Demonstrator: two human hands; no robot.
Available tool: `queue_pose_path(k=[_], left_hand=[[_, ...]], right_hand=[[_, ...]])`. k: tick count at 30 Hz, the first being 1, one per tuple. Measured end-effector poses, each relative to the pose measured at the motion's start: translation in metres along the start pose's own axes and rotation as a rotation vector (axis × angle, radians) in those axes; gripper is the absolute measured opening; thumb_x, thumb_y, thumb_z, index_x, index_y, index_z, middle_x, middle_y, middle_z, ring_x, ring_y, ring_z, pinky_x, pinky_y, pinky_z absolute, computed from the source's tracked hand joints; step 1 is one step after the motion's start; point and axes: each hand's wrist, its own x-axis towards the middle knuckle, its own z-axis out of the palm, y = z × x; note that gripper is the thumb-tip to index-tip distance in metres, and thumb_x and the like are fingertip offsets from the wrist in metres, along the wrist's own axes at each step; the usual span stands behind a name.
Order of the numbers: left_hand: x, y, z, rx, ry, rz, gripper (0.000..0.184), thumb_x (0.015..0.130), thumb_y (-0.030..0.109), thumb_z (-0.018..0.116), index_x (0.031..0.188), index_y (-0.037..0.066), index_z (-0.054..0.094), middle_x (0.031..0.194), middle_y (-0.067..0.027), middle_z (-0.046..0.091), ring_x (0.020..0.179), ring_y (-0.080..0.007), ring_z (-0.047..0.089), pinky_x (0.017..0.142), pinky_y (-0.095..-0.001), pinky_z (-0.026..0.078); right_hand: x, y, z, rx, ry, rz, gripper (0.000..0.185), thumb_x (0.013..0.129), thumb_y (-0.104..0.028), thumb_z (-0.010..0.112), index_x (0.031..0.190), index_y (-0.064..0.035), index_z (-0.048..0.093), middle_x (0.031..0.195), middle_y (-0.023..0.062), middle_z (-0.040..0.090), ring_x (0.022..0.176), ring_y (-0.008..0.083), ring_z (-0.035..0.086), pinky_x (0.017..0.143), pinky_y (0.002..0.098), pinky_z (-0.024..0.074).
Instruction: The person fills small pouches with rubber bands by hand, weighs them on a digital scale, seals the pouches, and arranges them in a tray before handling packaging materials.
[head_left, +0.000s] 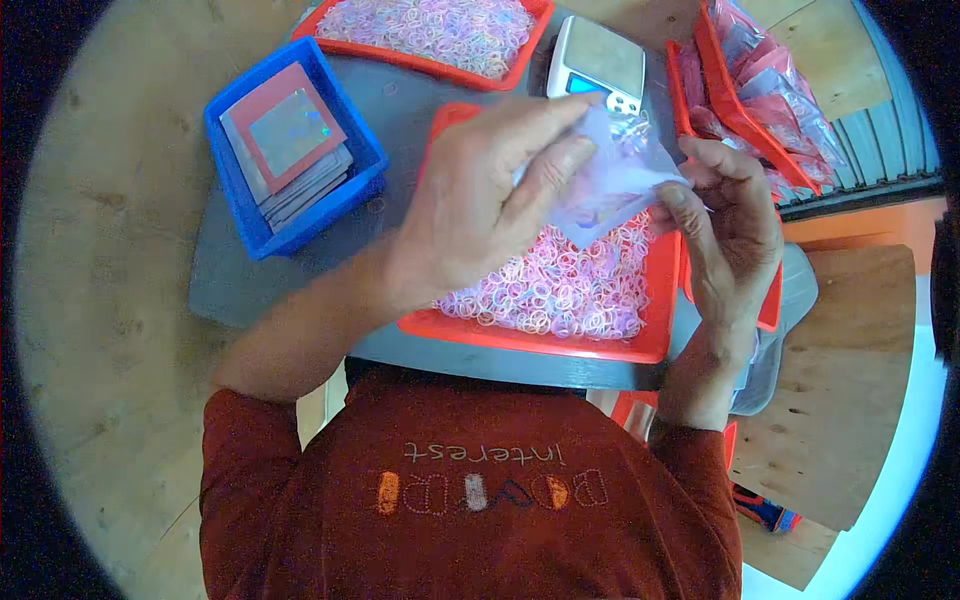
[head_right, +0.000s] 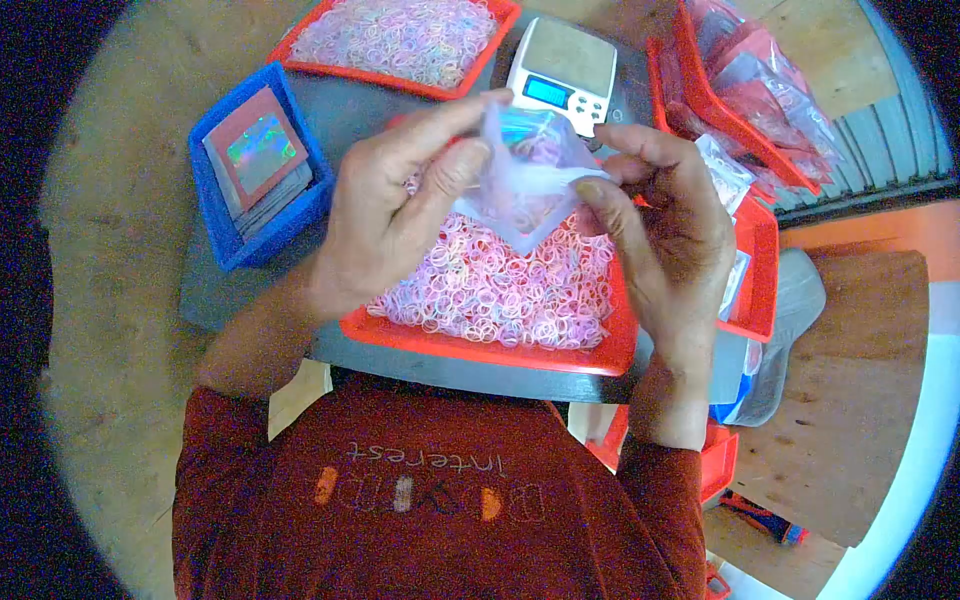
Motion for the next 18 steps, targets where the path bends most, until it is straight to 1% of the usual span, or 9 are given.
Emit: queue_pose_path(k=[1,4,5,6,7,10,14,16,18], left_hand=[[-0.001,0.001,0.004,-0.015,-0.012,0.016,0.033,0.104,0.015,0.056,0.131,-0.002,0.062,0.118,-0.0164,0.07,0.109,-0.0202,0.067,0.092,-0.0318,0.051],[-0.004,0.006,0.007,0.003,-0.022,0.059,0.035,0.105,0.015,0.054,0.135,-0.001,0.06,0.119,-0.0164,0.07,0.109,-0.0204,0.068,0.093,-0.0319,0.051],[-0.003,0.007,0.006,0.0,-0.017,0.052,0.035,0.105,0.015,0.054,0.135,-0.001,0.06,0.119,-0.016,0.071,0.108,-0.0206,0.068,0.093,-0.032,0.051],[-0.003,0.008,0.001,-0.067,-0.015,-0.067,0.038,0.105,0.015,0.054,0.138,-0.002,0.057,0.125,-0.0164,0.068,0.114,-0.0216,0.066,0.098,-0.0332,0.049],[0.0,0.004,-0.001,-0.058,0.062,-0.025,0.039,0.104,0.016,0.055,0.139,-0.003,0.055,0.127,-0.0166,0.067,0.116,-0.0219,0.064,0.1,-0.0338,0.048],[0.006,-0.014,-0.004,-0.015,0.227,0.041,0.043,0.104,0.015,0.056,0.142,-0.004,0.051,0.134,-0.0175,0.061,0.125,-0.0235,0.058,0.108,-0.0363,0.043],[0.008,-0.008,-0.007,0.029,0.237,0.08,0.039,0.101,0.014,0.06,0.136,-0.003,0.056,0.13,-0.0171,0.062,0.121,-0.0255,0.06,0.107,-0.0365,0.044],[0.008,-0.006,-0.007,0.082,0.233,0.126,0.038,0.099,0.013,0.062,0.133,-0.003,0.058,0.128,-0.017,0.062,0.12,-0.0266,0.06,0.106,-0.0367,0.044],[0.01,-0.007,-0.007,0.085,0.245,0.176,0.036,0.097,0.012,0.064,0.129,-0.003,0.059,0.122,-0.0204,0.062,0.114,-0.0328,0.062,0.099,-0.0393,0.047]], right_hand=[[-0.001,0.002,-0.001,-0.005,-0.03,-0.015,0.027,0.093,0.007,0.066,0.12,0.0043,0.063,0.102,0.0067,0.064,0.081,0.0111,0.066,0.07,0.0242,0.0586],[0.0,0.005,0.005,-0.24,-0.006,-0.211,0.014,0.092,0.006,0.069,0.106,0.0029,0.068,0.092,0.0043,0.065,0.075,0.0095,0.063,0.066,0.0234,0.0529],[0.001,0.006,0.003,-0.226,0.0,-0.196,0.014,0.092,0.006,0.068,0.105,0.0029,0.068,0.092,0.0042,0.065,0.074,0.0096,0.063,0.066,0.0236,0.0531],[0.004,0.006,-0.001,-0.212,0.004,-0.184,0.014,0.092,0.007,0.068,0.105,0.003,0.068,0.092,0.0042,0.065,0.074,0.0097,0.063,0.066,0.0239,0.0533],[0.008,0.007,-0.006,-0.197,0.01,-0.177,0.013,0.092,0.007,0.068,0.105,0.0031,0.068,0.092,0.0041,0.065,0.074,0.0098,0.063,0.066,0.0241,0.0534],[0.041,0.023,-0.029,-0.17,0.061,-0.029,0.014,0.097,-0.002,0.065,0.111,0.0011,0.066,0.095,0.0052,0.067,0.076,0.0111,0.065,0.068,0.0249,0.0551],[0.096,0.042,-0.043,-0.006,0.124,0.164,0.021,0.1,-0.012,0.063,0.115,0.0022,0.062,0.101,0.0076,0.069,0.089,0.0148,0.068,0.078,0.0281,0.0596],[0.118,0.074,-0.047,0.159,0.139,0.257,0.022,0.1,-0.012,0.063,0.116,0.0026,0.062,0.1,0.0077,0.068,0.088,0.016,0.067,0.079,0.029,0.0595],[0.134,0.104,-0.047,0.272,0.144,0.325,0.022,0.099,-0.011,0.062,0.117,0.0026,0.061,0.099,0.0081,0.068,0.086,0.017,0.067,0.079,0.0298,0.0594]])
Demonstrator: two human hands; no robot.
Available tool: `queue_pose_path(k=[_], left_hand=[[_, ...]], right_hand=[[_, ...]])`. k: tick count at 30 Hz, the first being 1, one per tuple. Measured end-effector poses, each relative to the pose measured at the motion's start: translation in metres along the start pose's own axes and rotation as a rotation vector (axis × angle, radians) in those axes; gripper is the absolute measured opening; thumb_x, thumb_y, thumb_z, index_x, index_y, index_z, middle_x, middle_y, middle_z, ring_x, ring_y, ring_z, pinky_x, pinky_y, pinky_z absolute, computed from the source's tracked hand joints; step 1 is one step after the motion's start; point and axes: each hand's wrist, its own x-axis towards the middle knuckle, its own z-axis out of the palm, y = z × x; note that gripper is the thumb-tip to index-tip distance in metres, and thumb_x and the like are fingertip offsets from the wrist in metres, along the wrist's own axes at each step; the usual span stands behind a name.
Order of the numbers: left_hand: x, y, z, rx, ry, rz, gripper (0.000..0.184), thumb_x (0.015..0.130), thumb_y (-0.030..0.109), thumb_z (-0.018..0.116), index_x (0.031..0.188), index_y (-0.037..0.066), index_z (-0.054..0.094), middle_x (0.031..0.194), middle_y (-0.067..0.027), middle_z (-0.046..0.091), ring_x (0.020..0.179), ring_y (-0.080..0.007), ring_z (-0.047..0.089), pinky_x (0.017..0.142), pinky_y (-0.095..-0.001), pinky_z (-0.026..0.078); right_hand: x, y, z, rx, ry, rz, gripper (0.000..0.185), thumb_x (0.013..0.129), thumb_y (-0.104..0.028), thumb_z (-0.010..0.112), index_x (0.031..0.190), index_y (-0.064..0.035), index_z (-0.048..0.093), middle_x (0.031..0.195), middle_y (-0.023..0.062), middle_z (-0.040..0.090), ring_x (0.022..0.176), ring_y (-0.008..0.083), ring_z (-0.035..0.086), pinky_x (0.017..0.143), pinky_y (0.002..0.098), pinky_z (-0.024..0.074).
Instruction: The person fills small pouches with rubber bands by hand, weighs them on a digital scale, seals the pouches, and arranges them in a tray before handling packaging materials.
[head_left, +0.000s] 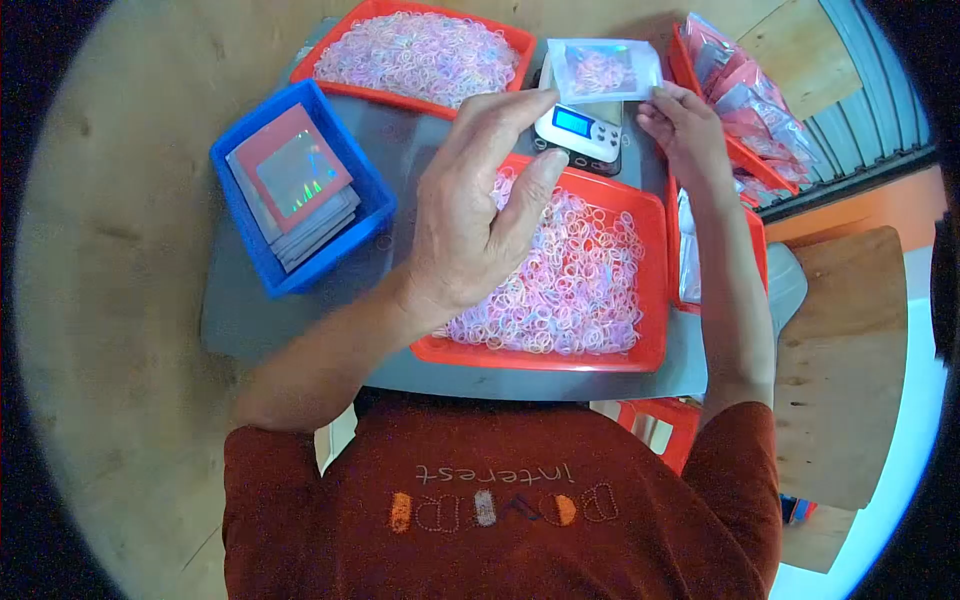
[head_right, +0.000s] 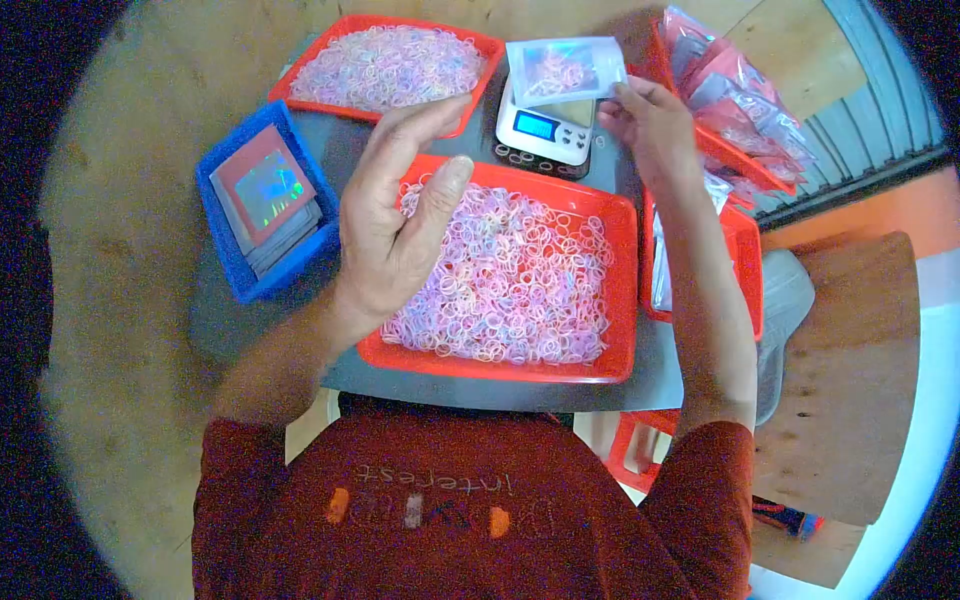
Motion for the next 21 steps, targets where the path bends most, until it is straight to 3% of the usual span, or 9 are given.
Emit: queue_pose_path(k=[1,5,6,12,15,18,21], left_hand=[[0.001,0.0,0.0,0.0,0.006,0.023,0.035,0.095,0.011,0.064,0.127,-0.003,0.059,0.119,-0.0221,0.062,0.111,-0.0359,0.063,0.096,-0.0406,0.049],[0.002,0.001,0.0,-0.017,0.021,0.024,0.034,0.094,0.01,0.066,0.125,-0.003,0.06,0.118,-0.0215,0.062,0.11,-0.0353,0.063,0.095,-0.0401,0.049],[0.002,0.001,-0.001,-0.015,0.023,0.025,0.034,0.094,0.009,0.066,0.125,-0.003,0.06,0.118,-0.0215,0.062,0.11,-0.0351,0.063,0.095,-0.0399,0.049],[0.003,0.001,-0.003,-0.008,0.041,0.015,0.032,0.093,0.008,0.066,0.123,-0.003,0.061,0.116,-0.0208,0.063,0.108,-0.0345,0.063,0.094,-0.0391,0.049],[0.003,-0.002,-0.003,-0.004,0.045,0.011,0.031,0.093,0.008,0.065,0.122,-0.003,0.061,0.116,-0.0203,0.064,0.109,-0.0345,0.063,0.095,-0.0393,0.049],[0.003,-0.002,-0.003,0.016,0.039,0.001,0.03,0.094,0.009,0.065,0.122,-0.002,0.062,0.116,-0.0201,0.063,0.11,-0.0344,0.063,0.096,-0.0397,0.049],[0.002,-0.002,-0.002,0.013,0.037,-0.019,0.03,0.094,0.01,0.065,0.121,-0.002,0.062,0.116,-0.0197,0.063,0.111,-0.0342,0.063,0.097,-0.0399,0.048]], right_hand=[[0.01,0.011,-0.001,0.027,-0.005,0.027,0.023,0.099,-0.01,0.062,0.118,0.0024,0.061,0.099,0.0084,0.068,0.085,0.0174,0.067,0.078,0.0302,0.0593],[0.02,0.031,-0.008,-0.018,-0.031,0.117,0.026,0.098,-0.01,0.063,0.12,0.0029,0.059,0.1,0.01,0.067,0.083,0.0182,0.066,0.076,0.0316,0.0584],[0.019,0.032,-0.006,-0.067,-0.026,0.112,0.04,0.096,-0.012,0.066,0.131,0.0051,0.054,0.107,0.0132,0.066,0.085,0.0191,0.066,0.071,0.0306,0.0563],[0.01,0.03,0.002,-0.25,0.031,0.174,0.059,0.094,-0.02,0.071,0.143,0.0017,0.046,0.112,0.0084,0.065,0.088,0.0173,0.064,0.062,0.0249,0.0433],[0.001,0.017,0.015,-0.404,0.113,0.187,0.057,0.093,-0.024,0.073,0.14,-0.0021,0.051,0.107,0.0049,0.065,0.084,0.0132,0.06,0.059,0.023,0.0391],[0.012,0.022,0.008,-0.445,0.027,0.172,0.046,0.089,-0.03,0.076,0.124,-0.003,0.064,0.1,0.0053,0.068,0.077,0.0133,0.058,0.051,0.0254,0.0345],[0.015,0.026,0.002,-0.39,0.018,0.195,0.027,0.09,-0.031,0.075,0.108,-0.0107,0.069,0.09,0.0003,0.067,0.071,0.0098,0.052,0.053,0.0235,0.0324]])
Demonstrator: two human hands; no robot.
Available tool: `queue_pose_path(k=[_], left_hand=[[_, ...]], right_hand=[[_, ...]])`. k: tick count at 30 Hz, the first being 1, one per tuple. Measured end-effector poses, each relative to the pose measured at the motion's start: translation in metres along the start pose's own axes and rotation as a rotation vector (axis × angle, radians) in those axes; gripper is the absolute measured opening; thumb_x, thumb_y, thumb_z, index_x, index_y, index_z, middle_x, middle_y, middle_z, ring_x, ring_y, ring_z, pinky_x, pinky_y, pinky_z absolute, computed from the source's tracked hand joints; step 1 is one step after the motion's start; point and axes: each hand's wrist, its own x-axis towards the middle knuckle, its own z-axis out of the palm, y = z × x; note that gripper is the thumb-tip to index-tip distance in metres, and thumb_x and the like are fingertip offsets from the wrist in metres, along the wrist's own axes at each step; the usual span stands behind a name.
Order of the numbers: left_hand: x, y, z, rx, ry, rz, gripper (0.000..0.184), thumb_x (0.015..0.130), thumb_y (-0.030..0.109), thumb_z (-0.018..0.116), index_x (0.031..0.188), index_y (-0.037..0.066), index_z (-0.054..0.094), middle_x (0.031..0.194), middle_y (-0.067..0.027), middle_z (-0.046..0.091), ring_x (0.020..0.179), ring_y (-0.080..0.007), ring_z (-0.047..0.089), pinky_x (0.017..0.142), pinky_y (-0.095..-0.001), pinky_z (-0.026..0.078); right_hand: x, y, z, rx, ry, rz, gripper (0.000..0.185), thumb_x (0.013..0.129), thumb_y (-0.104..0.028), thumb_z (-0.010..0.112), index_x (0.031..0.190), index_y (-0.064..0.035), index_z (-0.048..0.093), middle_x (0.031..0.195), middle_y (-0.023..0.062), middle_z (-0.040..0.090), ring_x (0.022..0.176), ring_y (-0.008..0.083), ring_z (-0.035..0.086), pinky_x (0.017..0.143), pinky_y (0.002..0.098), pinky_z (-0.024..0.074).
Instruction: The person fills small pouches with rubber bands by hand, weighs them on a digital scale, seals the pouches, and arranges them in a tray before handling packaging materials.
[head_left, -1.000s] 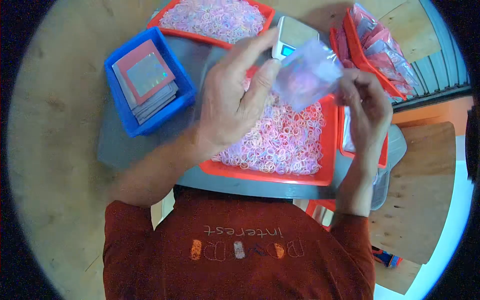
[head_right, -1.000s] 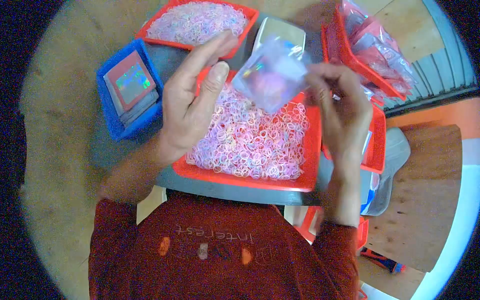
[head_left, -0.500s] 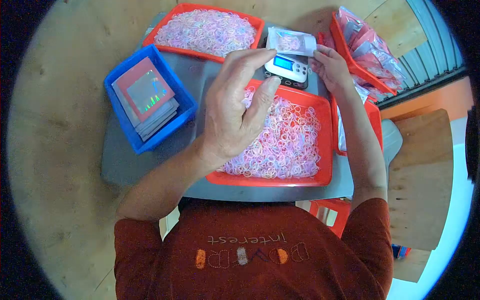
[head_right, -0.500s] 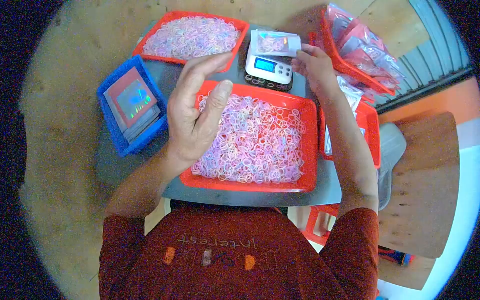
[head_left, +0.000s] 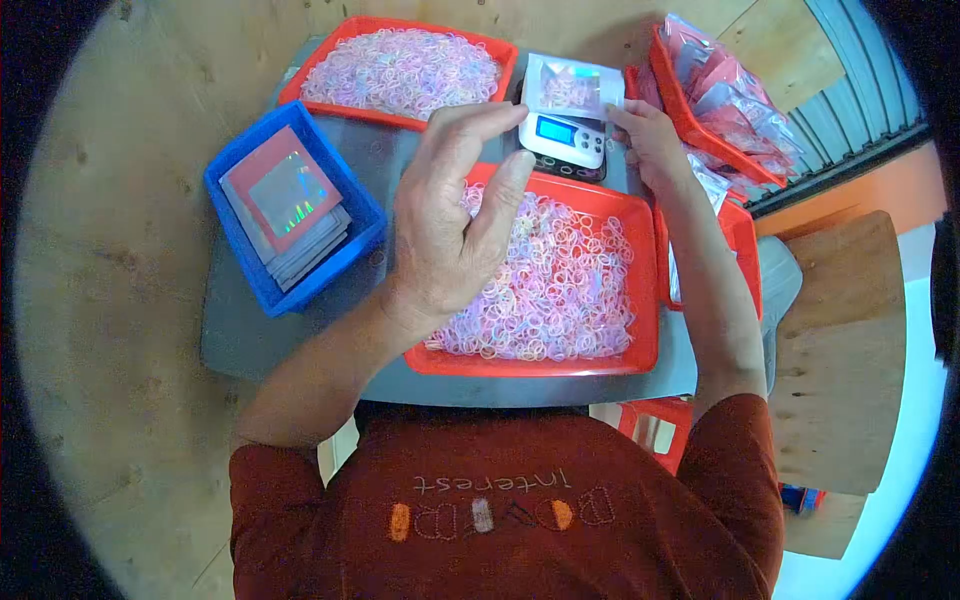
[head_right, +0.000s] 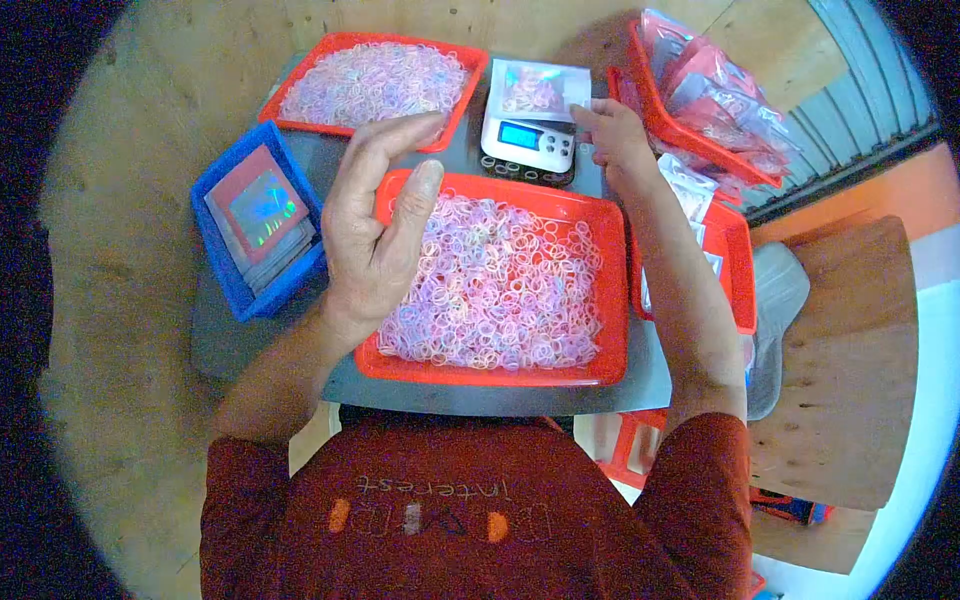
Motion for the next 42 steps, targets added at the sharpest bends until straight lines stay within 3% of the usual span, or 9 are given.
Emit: queue_pose_path(k=[3,9,12,13,16,20,23,32,42], left_hand=[[0.001,-0.002,-0.001,0.034,0.016,0.02,0.03,0.094,0.011,0.065,0.121,-0.002,0.063,0.117,-0.0194,0.063,0.112,-0.0345,0.062,0.098,-0.0407,0.048],[0.004,0.0,-0.004,0.142,-0.004,0.056,0.035,0.092,0.013,0.07,0.123,-0.001,0.064,0.121,-0.0208,0.063,0.115,-0.0361,0.06,0.101,-0.043,0.046],[-0.002,0.0,0.003,-0.03,-0.091,0.023,0.036,0.091,0.014,0.073,0.122,-0.002,0.064,0.12,-0.0198,0.065,0.114,-0.0315,0.062,0.099,-0.0408,0.047],[-0.003,0.001,0.006,-0.122,-0.124,0.009,0.036,0.091,0.014,0.074,0.12,-0.002,0.063,0.118,-0.0189,0.066,0.113,-0.029,0.063,0.098,-0.0396,0.048],[-0.009,0.012,0.011,-0.521,-0.103,-0.348,0.033,0.091,0.014,0.076,0.116,-0.002,0.062,0.109,-0.0132,0.069,0.102,-0.0188,0.066,0.09,-0.0338,0.052],[-0.003,0.015,0.008,-0.723,-0.139,-0.457,0.027,0.091,0.01,0.076,0.113,-0.001,0.063,0.099,-0.0053,0.071,0.09,-0.0084,0.064,0.077,-0.0255,0.053],[-0.004,0.014,0.001,-0.676,-0.338,-0.537,0.03,0.093,0.004,0.072,0.121,-0.003,0.063,0.109,-0.0078,0.07,0.099,-0.012,0.066,0.086,-0.0266,0.054],[-0.009,0.014,0.002,-0.52,-0.344,-0.515,0.019,0.092,0.003,0.074,0.11,-0.002,0.071,0.096,-0.0031,0.073,0.086,-0.0065,0.065,0.075,-0.023,0.054],[-0.012,0.011,0.003,-0.424,-0.296,-0.43,0.017,0.09,0.002,0.075,0.106,-0.001,0.071,0.104,-0.0061,0.072,0.09,-0.0083,0.065,0.077,-0.0237,0.054]], right_hand=[[-0.026,-0.017,-0.004,0.037,0.032,-0.176,0.018,0.094,-0.024,0.072,0.104,-0.0104,0.067,0.088,-0.0005,0.066,0.074,0.0091,0.055,0.057,0.0236,0.039],[-0.135,-0.064,-0.002,-0.405,0.008,-0.776,0.017,0.096,-0.004,0.067,0.112,-0.0013,0.062,0.094,-0.0009,0.063,0.081,0.0051,0.057,0.064,0.0204,0.0467],[-0.18,-0.073,0.013,-0.508,0.055,-0.766,0.026,0.09,0.001,0.072,0.115,-0.0018,0.064,0.098,0.0012,0.067,0.086,0.0094,0.063,0.074,0.0264,0.052],[-0.188,-0.073,0.018,-0.453,0.056,-0.737,0.028,0.089,0.001,0.073,0.116,-0.0021,0.064,0.1,0.0015,0.067,0.086,0.0092,0.063,0.074,0.0262,0.052],[-0.199,-0.07,0.025,-0.221,0.036,-0.634,0.032,0.089,0.001,0.074,0.119,-0.0024,0.066,0.104,0.002,0.067,0.086,0.0088,0.062,0.074,0.0253,0.0516],[-0.197,-0.058,0.014,0.055,-0.118,-0.496,0.029,0.09,0.001,0.074,0.118,-0.0003,0.068,0.101,0.001,0.068,0.085,0.0073,0.06,0.073,0.0227,0.0496],[-0.196,-0.056,0.011,0.093,-0.189,-0.45,0.025,0.09,0.001,0.074,0.115,0.0008,0.07,0.097,-0.0002,0.068,0.083,0.0054,0.059,0.072,0.0207,0.0475],[-0.197,-0.048,0.015,0.1,-0.165,-0.428,0.017,0.091,0.0,0.073,0.107,0.0008,0.071,0.091,-0.0001,0.067,0.077,0.0049,0.055,0.067,0.0201,0.0443],[-0.187,-0.036,0.026,0.012,-0.107,-0.581,0.011,0.088,-0.009,0.078,0.095,-0.0007,0.073,0.086,0.002,0.064,0.08,0.0078,0.056,0.069,0.024,0.0435]])
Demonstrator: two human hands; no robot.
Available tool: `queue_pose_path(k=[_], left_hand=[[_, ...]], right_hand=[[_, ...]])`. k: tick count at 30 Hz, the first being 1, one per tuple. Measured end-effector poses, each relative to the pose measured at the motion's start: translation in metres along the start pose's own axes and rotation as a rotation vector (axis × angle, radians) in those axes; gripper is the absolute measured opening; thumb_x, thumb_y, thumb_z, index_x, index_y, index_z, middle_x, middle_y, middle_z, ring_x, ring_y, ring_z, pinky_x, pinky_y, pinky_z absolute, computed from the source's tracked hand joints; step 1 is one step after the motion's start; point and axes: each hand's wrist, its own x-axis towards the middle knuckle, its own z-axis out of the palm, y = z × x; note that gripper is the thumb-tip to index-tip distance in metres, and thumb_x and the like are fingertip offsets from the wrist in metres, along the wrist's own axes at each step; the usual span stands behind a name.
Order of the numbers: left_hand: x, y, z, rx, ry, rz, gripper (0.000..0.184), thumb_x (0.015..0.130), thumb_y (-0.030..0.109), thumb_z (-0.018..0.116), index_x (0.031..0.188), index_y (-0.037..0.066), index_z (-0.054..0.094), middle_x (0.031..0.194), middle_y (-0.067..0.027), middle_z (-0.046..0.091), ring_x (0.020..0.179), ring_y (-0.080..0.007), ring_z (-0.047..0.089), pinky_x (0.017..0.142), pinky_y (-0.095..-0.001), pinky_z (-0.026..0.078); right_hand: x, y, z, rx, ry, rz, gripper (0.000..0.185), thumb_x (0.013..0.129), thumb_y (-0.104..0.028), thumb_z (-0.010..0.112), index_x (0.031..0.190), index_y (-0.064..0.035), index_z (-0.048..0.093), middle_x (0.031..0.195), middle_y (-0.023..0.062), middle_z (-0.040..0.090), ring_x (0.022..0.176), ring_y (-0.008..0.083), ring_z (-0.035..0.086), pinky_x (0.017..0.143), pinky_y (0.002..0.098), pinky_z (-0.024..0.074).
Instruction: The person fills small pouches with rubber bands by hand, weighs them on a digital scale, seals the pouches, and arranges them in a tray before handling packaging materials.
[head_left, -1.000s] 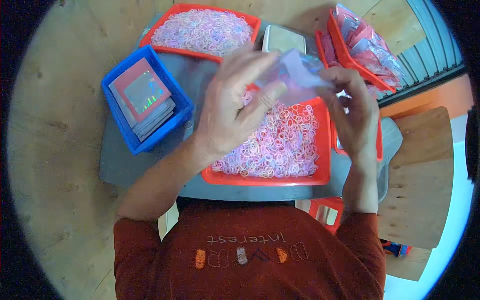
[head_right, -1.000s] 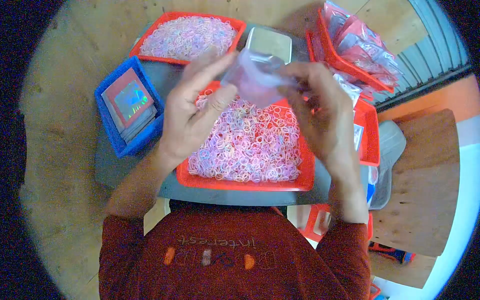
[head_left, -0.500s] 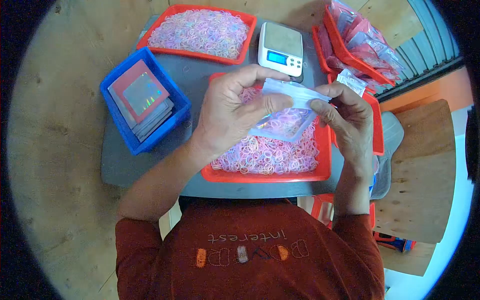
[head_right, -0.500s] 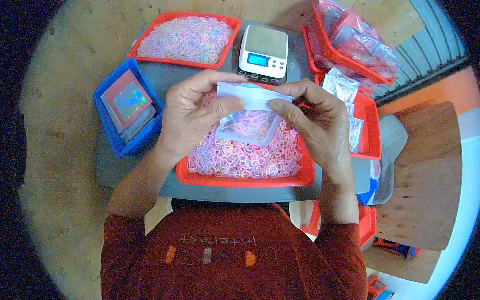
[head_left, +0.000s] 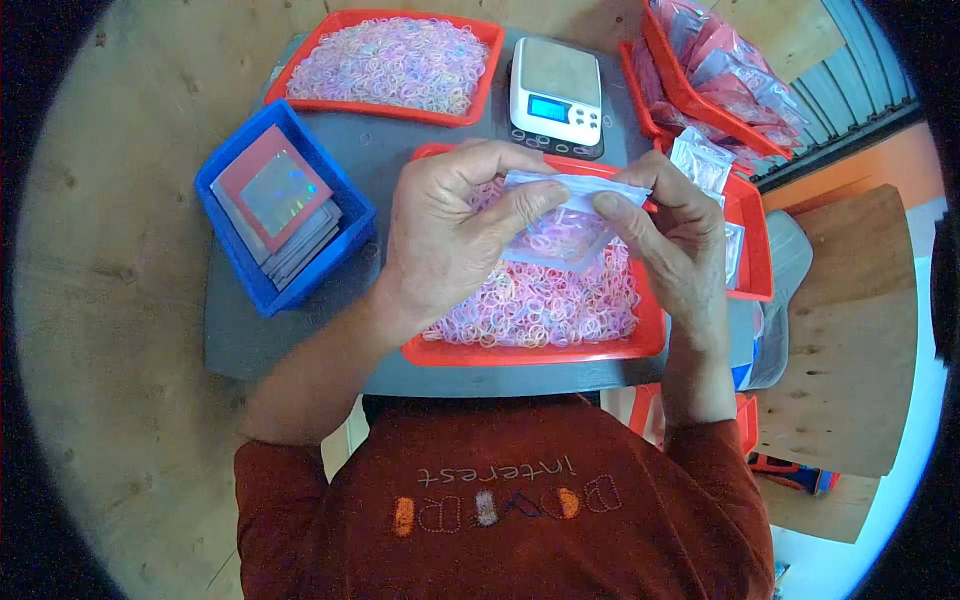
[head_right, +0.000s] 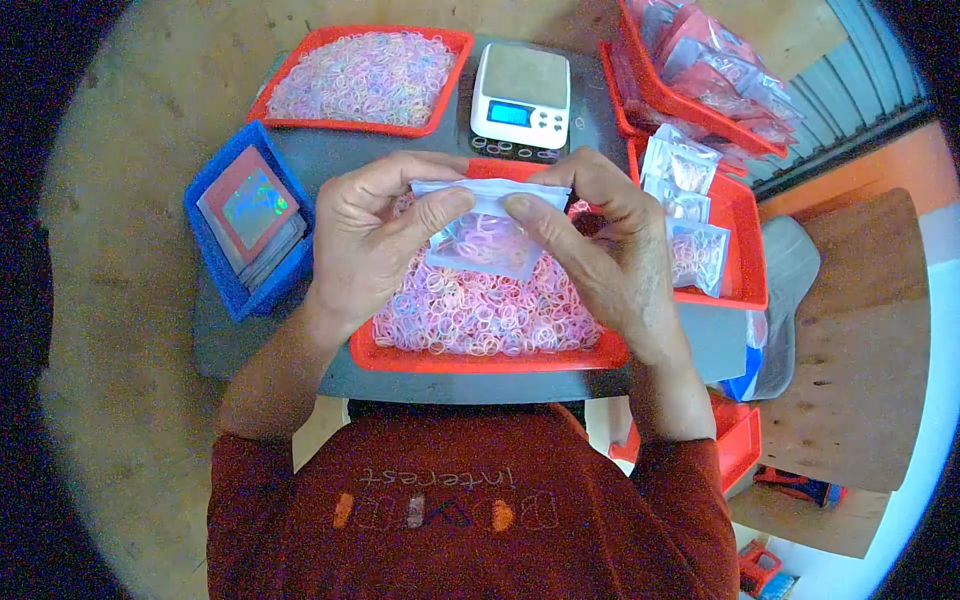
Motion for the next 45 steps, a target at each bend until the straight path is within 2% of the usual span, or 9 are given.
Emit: queue_pose_path(k=[5,8,14,19,23,26,34,36,45], left_hand=[[-0.002,0.001,-0.001,0.07,0.011,0.094,0.016,0.089,0.001,0.075,0.105,-0.002,0.071,0.106,-0.0078,0.071,0.092,-0.0078,0.064,0.079,-0.0232,0.053],[-0.002,0.014,0.0,-0.041,0.035,-0.028,0.014,0.088,-0.002,0.075,0.101,-0.002,0.071,0.103,-0.0094,0.071,0.099,-0.0125,0.065,0.083,-0.0268,0.053],[0.001,0.002,-0.001,0.147,0.016,0.217,0.009,0.083,-0.001,0.078,0.091,-0.003,0.075,0.098,-0.0112,0.072,0.095,-0.0135,0.066,0.082,-0.0271,0.052],[-0.004,0.011,0.008,-0.043,0.019,0.009,0.013,0.087,0.0,0.075,0.099,-0.004,0.074,0.107,-0.0159,0.072,0.101,-0.0225,0.069,0.086,-0.0325,0.053],[-0.007,0.007,0.01,0.249,-0.113,0.19,0.009,0.091,0.002,0.072,0.098,-0.003,0.074,0.1,-0.0141,0.074,0.096,-0.018,0.07,0.084,-0.0302,0.053],[-0.003,0.011,0.007,0.355,-0.088,0.211,0.007,0.092,0.002,0.071,0.097,-0.002,0.074,0.093,-0.0118,0.074,0.091,-0.0159,0.07,0.082,-0.0291,0.053],[-0.005,0.007,0.013,0.199,-0.032,0.117,0.006,0.091,0.002,0.073,0.095,-0.002,0.074,0.088,-0.0105,0.074,0.083,-0.0146,0.069,0.076,-0.0281,0.054],[-0.006,0.006,0.014,0.185,-0.037,0.107,0.006,0.091,0.002,0.073,0.095,-0.002,0.074,0.088,-0.0108,0.074,0.083,-0.0146,0.069,0.075,-0.028,0.054],[-0.006,0.007,0.008,0.232,-0.048,0.104,0.009,0.095,0.004,0.067,0.099,-0.003,0.073,0.089,-0.0103,0.075,0.085,-0.0154,0.071,0.078,-0.029,0.055]], right_hand=[[0.0,0.0,0.001,-0.027,-0.005,-0.06,0.011,0.088,-0.009,0.078,0.094,-0.0015,0.073,0.087,0.0022,0.064,0.076,0.0083,0.056,0.064,0.0242,0.0427],[0.001,-0.006,0.009,0.005,0.031,-0.014,0.01,0.088,-0.009,0.077,0.094,-0.0013,0.073,0.086,0.0018,0.063,0.074,0.0084,0.057,0.06,0.0248,0.0427],[-0.007,-0.007,0.007,-0.064,-0.049,-0.067,0.011,0.092,-0.01,0.074,0.098,-0.0005,0.071,0.087,0.0029,0.063,0.08,0.0095,0.061,0.065,0.0252,0.0483],[-0.018,-0.013,-0.005,0.163,-0.016,0.086,0.01,0.095,-0.005,0.067,0.102,0.0,0.072,0.094,0.0062,0.069,0.086,0.0127,0.065,0.074,0.0274,0.0524],[-0.029,-0.026,-0.046,-0.206,0.022,0.082,0.012,0.095,-0.004,0.067,0.105,-0.002,0.072,0.095,0.0058,0.073,0.088,0.0126,0.067,0.077,0.0294,0.0538],[-0.03,-0.036,-0.098,-0.591,0.288,0.008,0.017,0.09,-0.003,0.068,0.106,-0.0056,0.073,0.103,0.0074,0.075,0.09,0.0168,0.07,0.078,0.0314,0.0536],[-0.015,-0.007,-0.159,-1.146,-0.197,-0.14,0.009,0.09,-0.009,0.062,0.094,-0.0035,0.068,0.091,0.0137,0.068,0.091,0.0353,0.064,0.081,0.0422,0.0518],[-0.015,0.003,-0.147,-1.12,-0.326,0.012,0.011,0.09,-0.011,0.06,0.097,-0.0046,0.067,0.093,0.0133,0.067,0.094,0.0358,0.063,0.082,0.0439,0.0511],[-0.017,0.014,-0.136,-0.947,-0.228,0.035,0.029,0.084,-0.005,0.072,0.113,-0.0039,0.07,0.103,0.0144,0.07,0.097,0.033,0.066,0.085,0.0414,0.0534]])
